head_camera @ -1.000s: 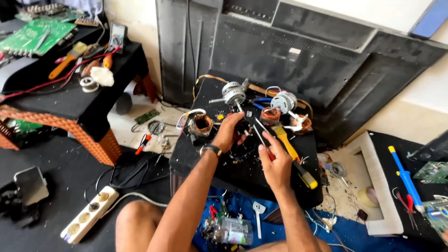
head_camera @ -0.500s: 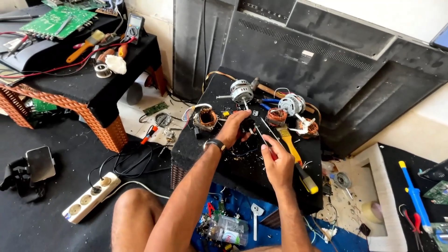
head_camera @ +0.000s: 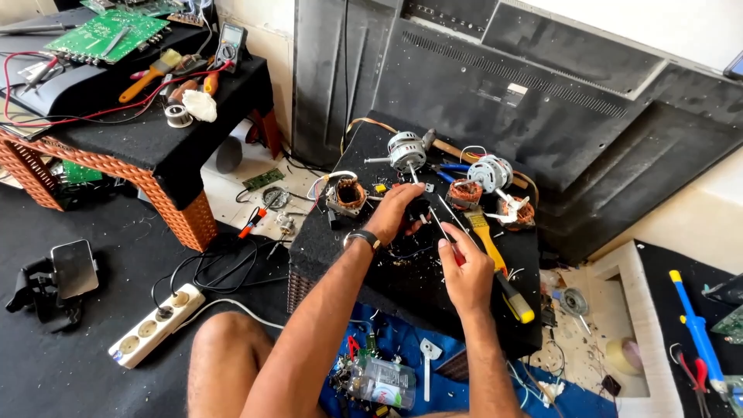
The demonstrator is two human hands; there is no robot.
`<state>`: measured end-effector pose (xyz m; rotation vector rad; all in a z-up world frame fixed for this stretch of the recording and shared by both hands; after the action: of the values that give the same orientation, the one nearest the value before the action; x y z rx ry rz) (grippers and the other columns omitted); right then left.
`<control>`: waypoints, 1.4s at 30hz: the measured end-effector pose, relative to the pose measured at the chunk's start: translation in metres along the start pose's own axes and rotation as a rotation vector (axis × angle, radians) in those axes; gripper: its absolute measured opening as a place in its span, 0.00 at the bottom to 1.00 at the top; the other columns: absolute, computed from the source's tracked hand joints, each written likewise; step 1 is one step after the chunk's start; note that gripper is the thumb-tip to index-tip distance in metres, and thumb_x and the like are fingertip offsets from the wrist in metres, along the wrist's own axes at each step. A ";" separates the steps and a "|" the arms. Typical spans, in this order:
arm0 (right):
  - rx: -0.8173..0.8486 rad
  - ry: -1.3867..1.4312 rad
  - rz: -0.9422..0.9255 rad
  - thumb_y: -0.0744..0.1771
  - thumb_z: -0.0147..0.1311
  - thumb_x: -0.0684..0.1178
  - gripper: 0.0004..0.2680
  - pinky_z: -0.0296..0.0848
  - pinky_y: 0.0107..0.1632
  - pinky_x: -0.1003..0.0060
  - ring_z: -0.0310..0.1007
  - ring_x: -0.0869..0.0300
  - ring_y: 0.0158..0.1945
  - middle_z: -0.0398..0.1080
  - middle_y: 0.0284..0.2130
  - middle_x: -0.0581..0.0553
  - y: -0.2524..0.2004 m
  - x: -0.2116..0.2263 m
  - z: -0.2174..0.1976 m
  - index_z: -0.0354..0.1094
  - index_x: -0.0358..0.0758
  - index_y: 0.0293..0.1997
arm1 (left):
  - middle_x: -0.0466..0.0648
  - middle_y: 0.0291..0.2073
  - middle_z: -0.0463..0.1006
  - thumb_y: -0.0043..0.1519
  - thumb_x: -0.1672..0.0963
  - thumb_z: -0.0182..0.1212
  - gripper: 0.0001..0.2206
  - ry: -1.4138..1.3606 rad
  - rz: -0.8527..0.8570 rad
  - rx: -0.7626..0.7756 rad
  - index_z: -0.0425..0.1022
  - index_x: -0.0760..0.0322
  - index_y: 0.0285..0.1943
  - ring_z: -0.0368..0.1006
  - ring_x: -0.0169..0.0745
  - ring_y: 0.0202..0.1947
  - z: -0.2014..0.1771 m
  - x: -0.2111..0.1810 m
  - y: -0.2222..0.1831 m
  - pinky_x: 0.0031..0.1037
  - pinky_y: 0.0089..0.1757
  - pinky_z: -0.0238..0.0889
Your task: The person is disassembling and repairing a small electric motor assembly using a screwdriver and manual manipulation.
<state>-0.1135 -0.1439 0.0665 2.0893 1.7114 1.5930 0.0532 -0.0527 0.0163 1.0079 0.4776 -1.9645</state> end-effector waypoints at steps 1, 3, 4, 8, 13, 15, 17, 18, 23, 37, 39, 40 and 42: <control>0.001 -0.001 -0.005 0.67 0.57 0.44 0.11 0.78 0.48 0.57 0.80 0.48 0.48 0.80 0.47 0.42 0.001 -0.002 0.001 0.79 0.47 0.54 | 0.57 0.21 0.65 0.62 0.53 0.65 0.12 -0.002 0.005 0.000 0.72 0.66 0.34 0.69 0.51 0.14 0.001 -0.002 0.000 0.29 0.15 0.56; 0.014 0.001 0.019 0.67 0.56 0.45 0.11 0.79 0.48 0.57 0.80 0.49 0.46 0.80 0.47 0.42 0.000 -0.009 0.004 0.79 0.47 0.54 | 0.56 0.21 0.65 0.62 0.52 0.64 0.12 0.019 -0.018 0.006 0.72 0.66 0.35 0.69 0.49 0.14 0.000 0.000 -0.001 0.29 0.15 0.57; 0.017 0.001 0.019 0.67 0.56 0.45 0.11 0.79 0.48 0.57 0.80 0.49 0.46 0.80 0.47 0.42 -0.001 -0.006 0.003 0.79 0.47 0.54 | 0.56 0.21 0.65 0.62 0.52 0.64 0.12 0.018 -0.018 0.003 0.72 0.66 0.35 0.69 0.49 0.14 0.000 0.000 -0.002 0.29 0.15 0.57; 0.013 0.028 0.028 0.68 0.55 0.45 0.10 0.79 0.47 0.57 0.81 0.49 0.46 0.79 0.47 0.41 0.002 0.000 0.001 0.79 0.46 0.53 | 0.56 0.22 0.65 0.62 0.52 0.64 0.12 0.020 -0.017 0.004 0.72 0.65 0.35 0.69 0.49 0.14 0.003 -0.002 -0.001 0.28 0.15 0.57; 0.006 0.030 0.032 0.67 0.56 0.45 0.10 0.79 0.46 0.57 0.81 0.49 0.45 0.79 0.47 0.41 0.001 -0.001 0.000 0.79 0.45 0.53 | 0.56 0.21 0.65 0.62 0.52 0.64 0.13 0.021 -0.023 0.006 0.72 0.66 0.35 0.69 0.49 0.15 0.002 0.001 0.001 0.28 0.15 0.57; 0.010 0.030 0.028 0.67 0.56 0.45 0.10 0.79 0.46 0.57 0.81 0.49 0.46 0.79 0.47 0.41 0.001 -0.001 0.001 0.79 0.46 0.53 | 0.56 0.21 0.65 0.61 0.52 0.64 0.13 0.034 -0.023 0.009 0.71 0.65 0.34 0.70 0.49 0.15 0.002 -0.002 -0.001 0.27 0.15 0.57; 0.011 0.030 0.025 0.67 0.56 0.45 0.10 0.79 0.47 0.56 0.80 0.48 0.47 0.79 0.47 0.41 0.002 -0.001 0.001 0.79 0.45 0.53 | 0.55 0.21 0.65 0.61 0.52 0.64 0.13 0.031 -0.024 0.009 0.71 0.65 0.34 0.70 0.48 0.15 0.003 0.000 0.000 0.27 0.15 0.57; 0.012 0.031 0.022 0.67 0.56 0.45 0.10 0.79 0.48 0.56 0.80 0.47 0.48 0.79 0.47 0.40 0.002 -0.001 0.001 0.79 0.45 0.53 | 0.55 0.21 0.65 0.61 0.52 0.64 0.13 0.028 -0.024 0.010 0.71 0.65 0.34 0.70 0.48 0.15 0.003 0.000 0.000 0.27 0.15 0.57; 0.007 0.025 0.009 0.68 0.55 0.45 0.10 0.79 0.49 0.55 0.80 0.47 0.48 0.79 0.47 0.40 0.002 0.004 0.000 0.79 0.44 0.53 | 0.56 0.21 0.65 0.61 0.52 0.64 0.14 0.016 -0.020 0.013 0.70 0.65 0.33 0.69 0.48 0.15 0.002 0.000 0.001 0.27 0.15 0.56; -0.174 -0.699 -0.404 0.69 0.53 0.54 0.07 0.76 0.29 0.64 0.78 0.59 0.26 0.75 0.23 0.54 -0.002 0.009 0.026 0.77 0.55 0.49 | 0.55 0.18 0.63 0.62 0.52 0.60 0.11 0.054 -0.057 0.001 0.69 0.64 0.36 0.67 0.46 0.15 -0.011 0.012 0.017 0.26 0.16 0.56; -0.088 -0.675 -0.360 0.70 0.50 0.54 0.06 0.76 0.28 0.61 0.79 0.58 0.25 0.76 0.20 0.52 0.004 0.011 0.031 0.75 0.53 0.44 | 0.55 0.17 0.61 0.61 0.52 0.59 0.10 0.014 -0.079 -0.021 0.70 0.63 0.40 0.63 0.43 0.14 -0.014 0.014 0.017 0.24 0.15 0.52; -0.087 -0.678 -0.361 0.70 0.50 0.54 0.06 0.76 0.28 0.61 0.79 0.58 0.25 0.76 0.20 0.52 0.006 0.025 0.027 0.75 0.53 0.44 | 0.55 0.17 0.61 0.61 0.52 0.59 0.10 0.011 -0.079 -0.021 0.70 0.63 0.40 0.63 0.43 0.14 -0.015 0.013 0.018 0.24 0.15 0.52; 0.097 -0.464 -0.047 0.69 0.50 0.51 0.06 0.76 0.31 0.55 0.80 0.49 0.28 0.75 0.18 0.44 0.012 0.022 0.026 0.74 0.49 0.39 | 0.55 0.18 0.61 0.60 0.52 0.60 0.10 0.018 -0.078 -0.016 0.70 0.62 0.40 0.61 0.41 0.14 -0.018 0.015 0.019 0.23 0.15 0.51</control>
<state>-0.0899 -0.1186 0.0755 2.2115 1.6753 0.9248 0.0725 -0.0600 -0.0056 1.0111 0.5497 -2.0186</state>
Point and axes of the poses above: each hand's wrist, its own y-axis towards the middle knuckle, its own z-axis out of the palm, x = y × z, the point moved 9 cm from there along y, towards the middle knuckle
